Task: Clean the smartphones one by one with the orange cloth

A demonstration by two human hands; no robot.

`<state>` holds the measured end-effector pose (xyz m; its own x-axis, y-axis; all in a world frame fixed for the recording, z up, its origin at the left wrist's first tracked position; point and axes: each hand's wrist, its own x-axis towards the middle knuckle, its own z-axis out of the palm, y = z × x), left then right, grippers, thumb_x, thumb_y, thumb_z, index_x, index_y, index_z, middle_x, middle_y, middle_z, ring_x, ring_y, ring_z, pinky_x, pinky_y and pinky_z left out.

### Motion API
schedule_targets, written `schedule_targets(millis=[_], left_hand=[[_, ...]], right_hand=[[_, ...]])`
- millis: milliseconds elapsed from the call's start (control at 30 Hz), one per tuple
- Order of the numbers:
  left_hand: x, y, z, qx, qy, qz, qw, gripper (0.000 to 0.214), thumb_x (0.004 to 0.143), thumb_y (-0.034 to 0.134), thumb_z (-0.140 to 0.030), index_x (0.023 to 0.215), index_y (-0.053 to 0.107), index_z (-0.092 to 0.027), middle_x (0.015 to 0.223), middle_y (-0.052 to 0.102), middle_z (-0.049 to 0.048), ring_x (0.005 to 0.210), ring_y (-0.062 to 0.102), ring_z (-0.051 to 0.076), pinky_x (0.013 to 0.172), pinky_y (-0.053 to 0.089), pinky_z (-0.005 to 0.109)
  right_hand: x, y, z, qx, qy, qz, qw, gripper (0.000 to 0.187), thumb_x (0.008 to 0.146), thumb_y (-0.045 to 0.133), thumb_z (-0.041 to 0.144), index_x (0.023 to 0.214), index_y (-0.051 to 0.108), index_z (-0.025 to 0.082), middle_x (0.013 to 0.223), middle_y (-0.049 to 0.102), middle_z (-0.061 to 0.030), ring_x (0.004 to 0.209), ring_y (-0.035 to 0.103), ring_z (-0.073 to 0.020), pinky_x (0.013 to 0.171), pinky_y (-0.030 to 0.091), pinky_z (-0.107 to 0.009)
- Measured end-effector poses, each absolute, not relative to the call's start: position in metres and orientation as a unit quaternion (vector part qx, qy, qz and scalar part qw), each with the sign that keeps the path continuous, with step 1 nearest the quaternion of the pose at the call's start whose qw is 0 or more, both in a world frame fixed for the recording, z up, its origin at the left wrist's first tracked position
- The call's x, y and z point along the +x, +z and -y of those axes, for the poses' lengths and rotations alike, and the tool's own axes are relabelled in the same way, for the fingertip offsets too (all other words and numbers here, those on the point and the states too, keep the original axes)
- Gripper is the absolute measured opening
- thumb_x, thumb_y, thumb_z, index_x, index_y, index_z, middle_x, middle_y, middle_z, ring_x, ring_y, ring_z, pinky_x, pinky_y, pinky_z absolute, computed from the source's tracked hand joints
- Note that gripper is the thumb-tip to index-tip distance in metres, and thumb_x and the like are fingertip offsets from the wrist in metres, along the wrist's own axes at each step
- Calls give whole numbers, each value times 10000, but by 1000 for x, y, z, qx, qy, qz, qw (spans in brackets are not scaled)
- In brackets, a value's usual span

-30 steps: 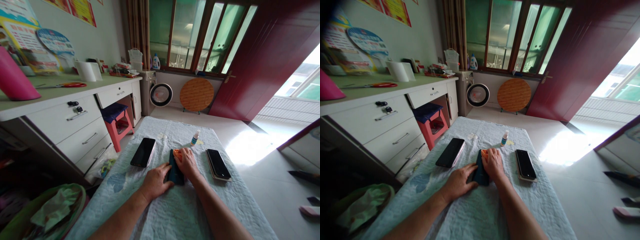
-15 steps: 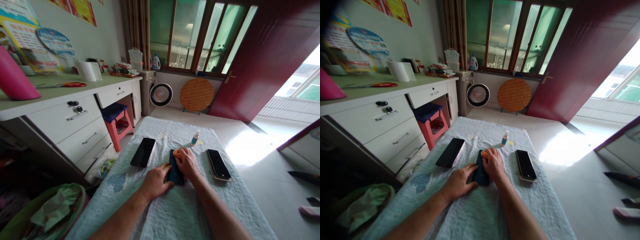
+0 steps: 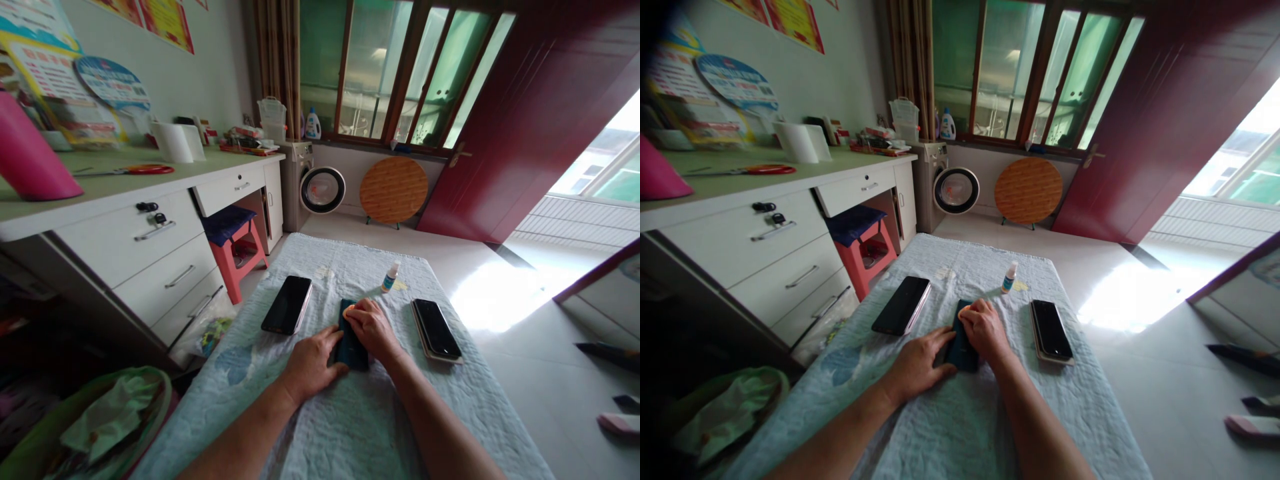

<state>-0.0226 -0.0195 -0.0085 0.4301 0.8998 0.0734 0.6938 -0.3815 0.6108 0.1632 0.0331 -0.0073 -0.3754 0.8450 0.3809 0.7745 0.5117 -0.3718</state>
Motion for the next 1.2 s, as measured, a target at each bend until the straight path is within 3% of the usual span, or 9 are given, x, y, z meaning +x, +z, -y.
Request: schedule_targets(millis=[233,500,667,867,1067,1200], left_hand=[[-23,-8,19,808,198,-493,253,601,762,711,-330,1328,556,-202,1420,534,90,1265,542,266,1071,431,355],[-23,-7,21,809,206,-488,255,601,765,708,-316,1334,551,-199,1428,526,90,1267,541,257,1072,428,353],[-23,-7,21,810,205,-488,253,609,764,712,-319,1338,548,-199,1422,533,90,1245,559,265,1060,441,362],[-23,-8,19,811,202,-490,250,606,768,715,-318,1337,551,-188,1431,521,100,1267,541,255,1072,428,347],[-23,-8,20,810,196,-492,251,604,769,710,-321,1337,547,-196,1428,524,98,1256,549,271,1064,436,366],[-23,-8,20,807,199,-495,254,585,772,705,-329,1327,551,-225,1423,532,81,1261,545,265,1068,429,366]], right_hand=[[165,-10,-34,-522,38,817,242,155,904,591,238,918,744,251,940,574,-50,901,512,-173,821,397,-264],[173,-16,-39,-545,34,796,261,263,977,468,286,919,717,224,908,602,-50,861,537,-166,809,404,-262],[179,-21,-43,-553,33,785,278,214,960,484,276,1065,657,208,952,618,-55,892,543,-179,809,409,-279],[176,-21,-41,-575,13,780,248,236,972,486,312,932,701,224,932,589,-53,894,517,-172,828,389,-270],[169,-17,-37,-548,23,806,224,187,927,556,243,1024,713,270,978,589,-42,916,497,-172,826,374,-270],[166,-12,-34,-531,33,817,223,170,924,569,269,951,737,272,943,593,-39,905,497,-175,823,374,-282]])
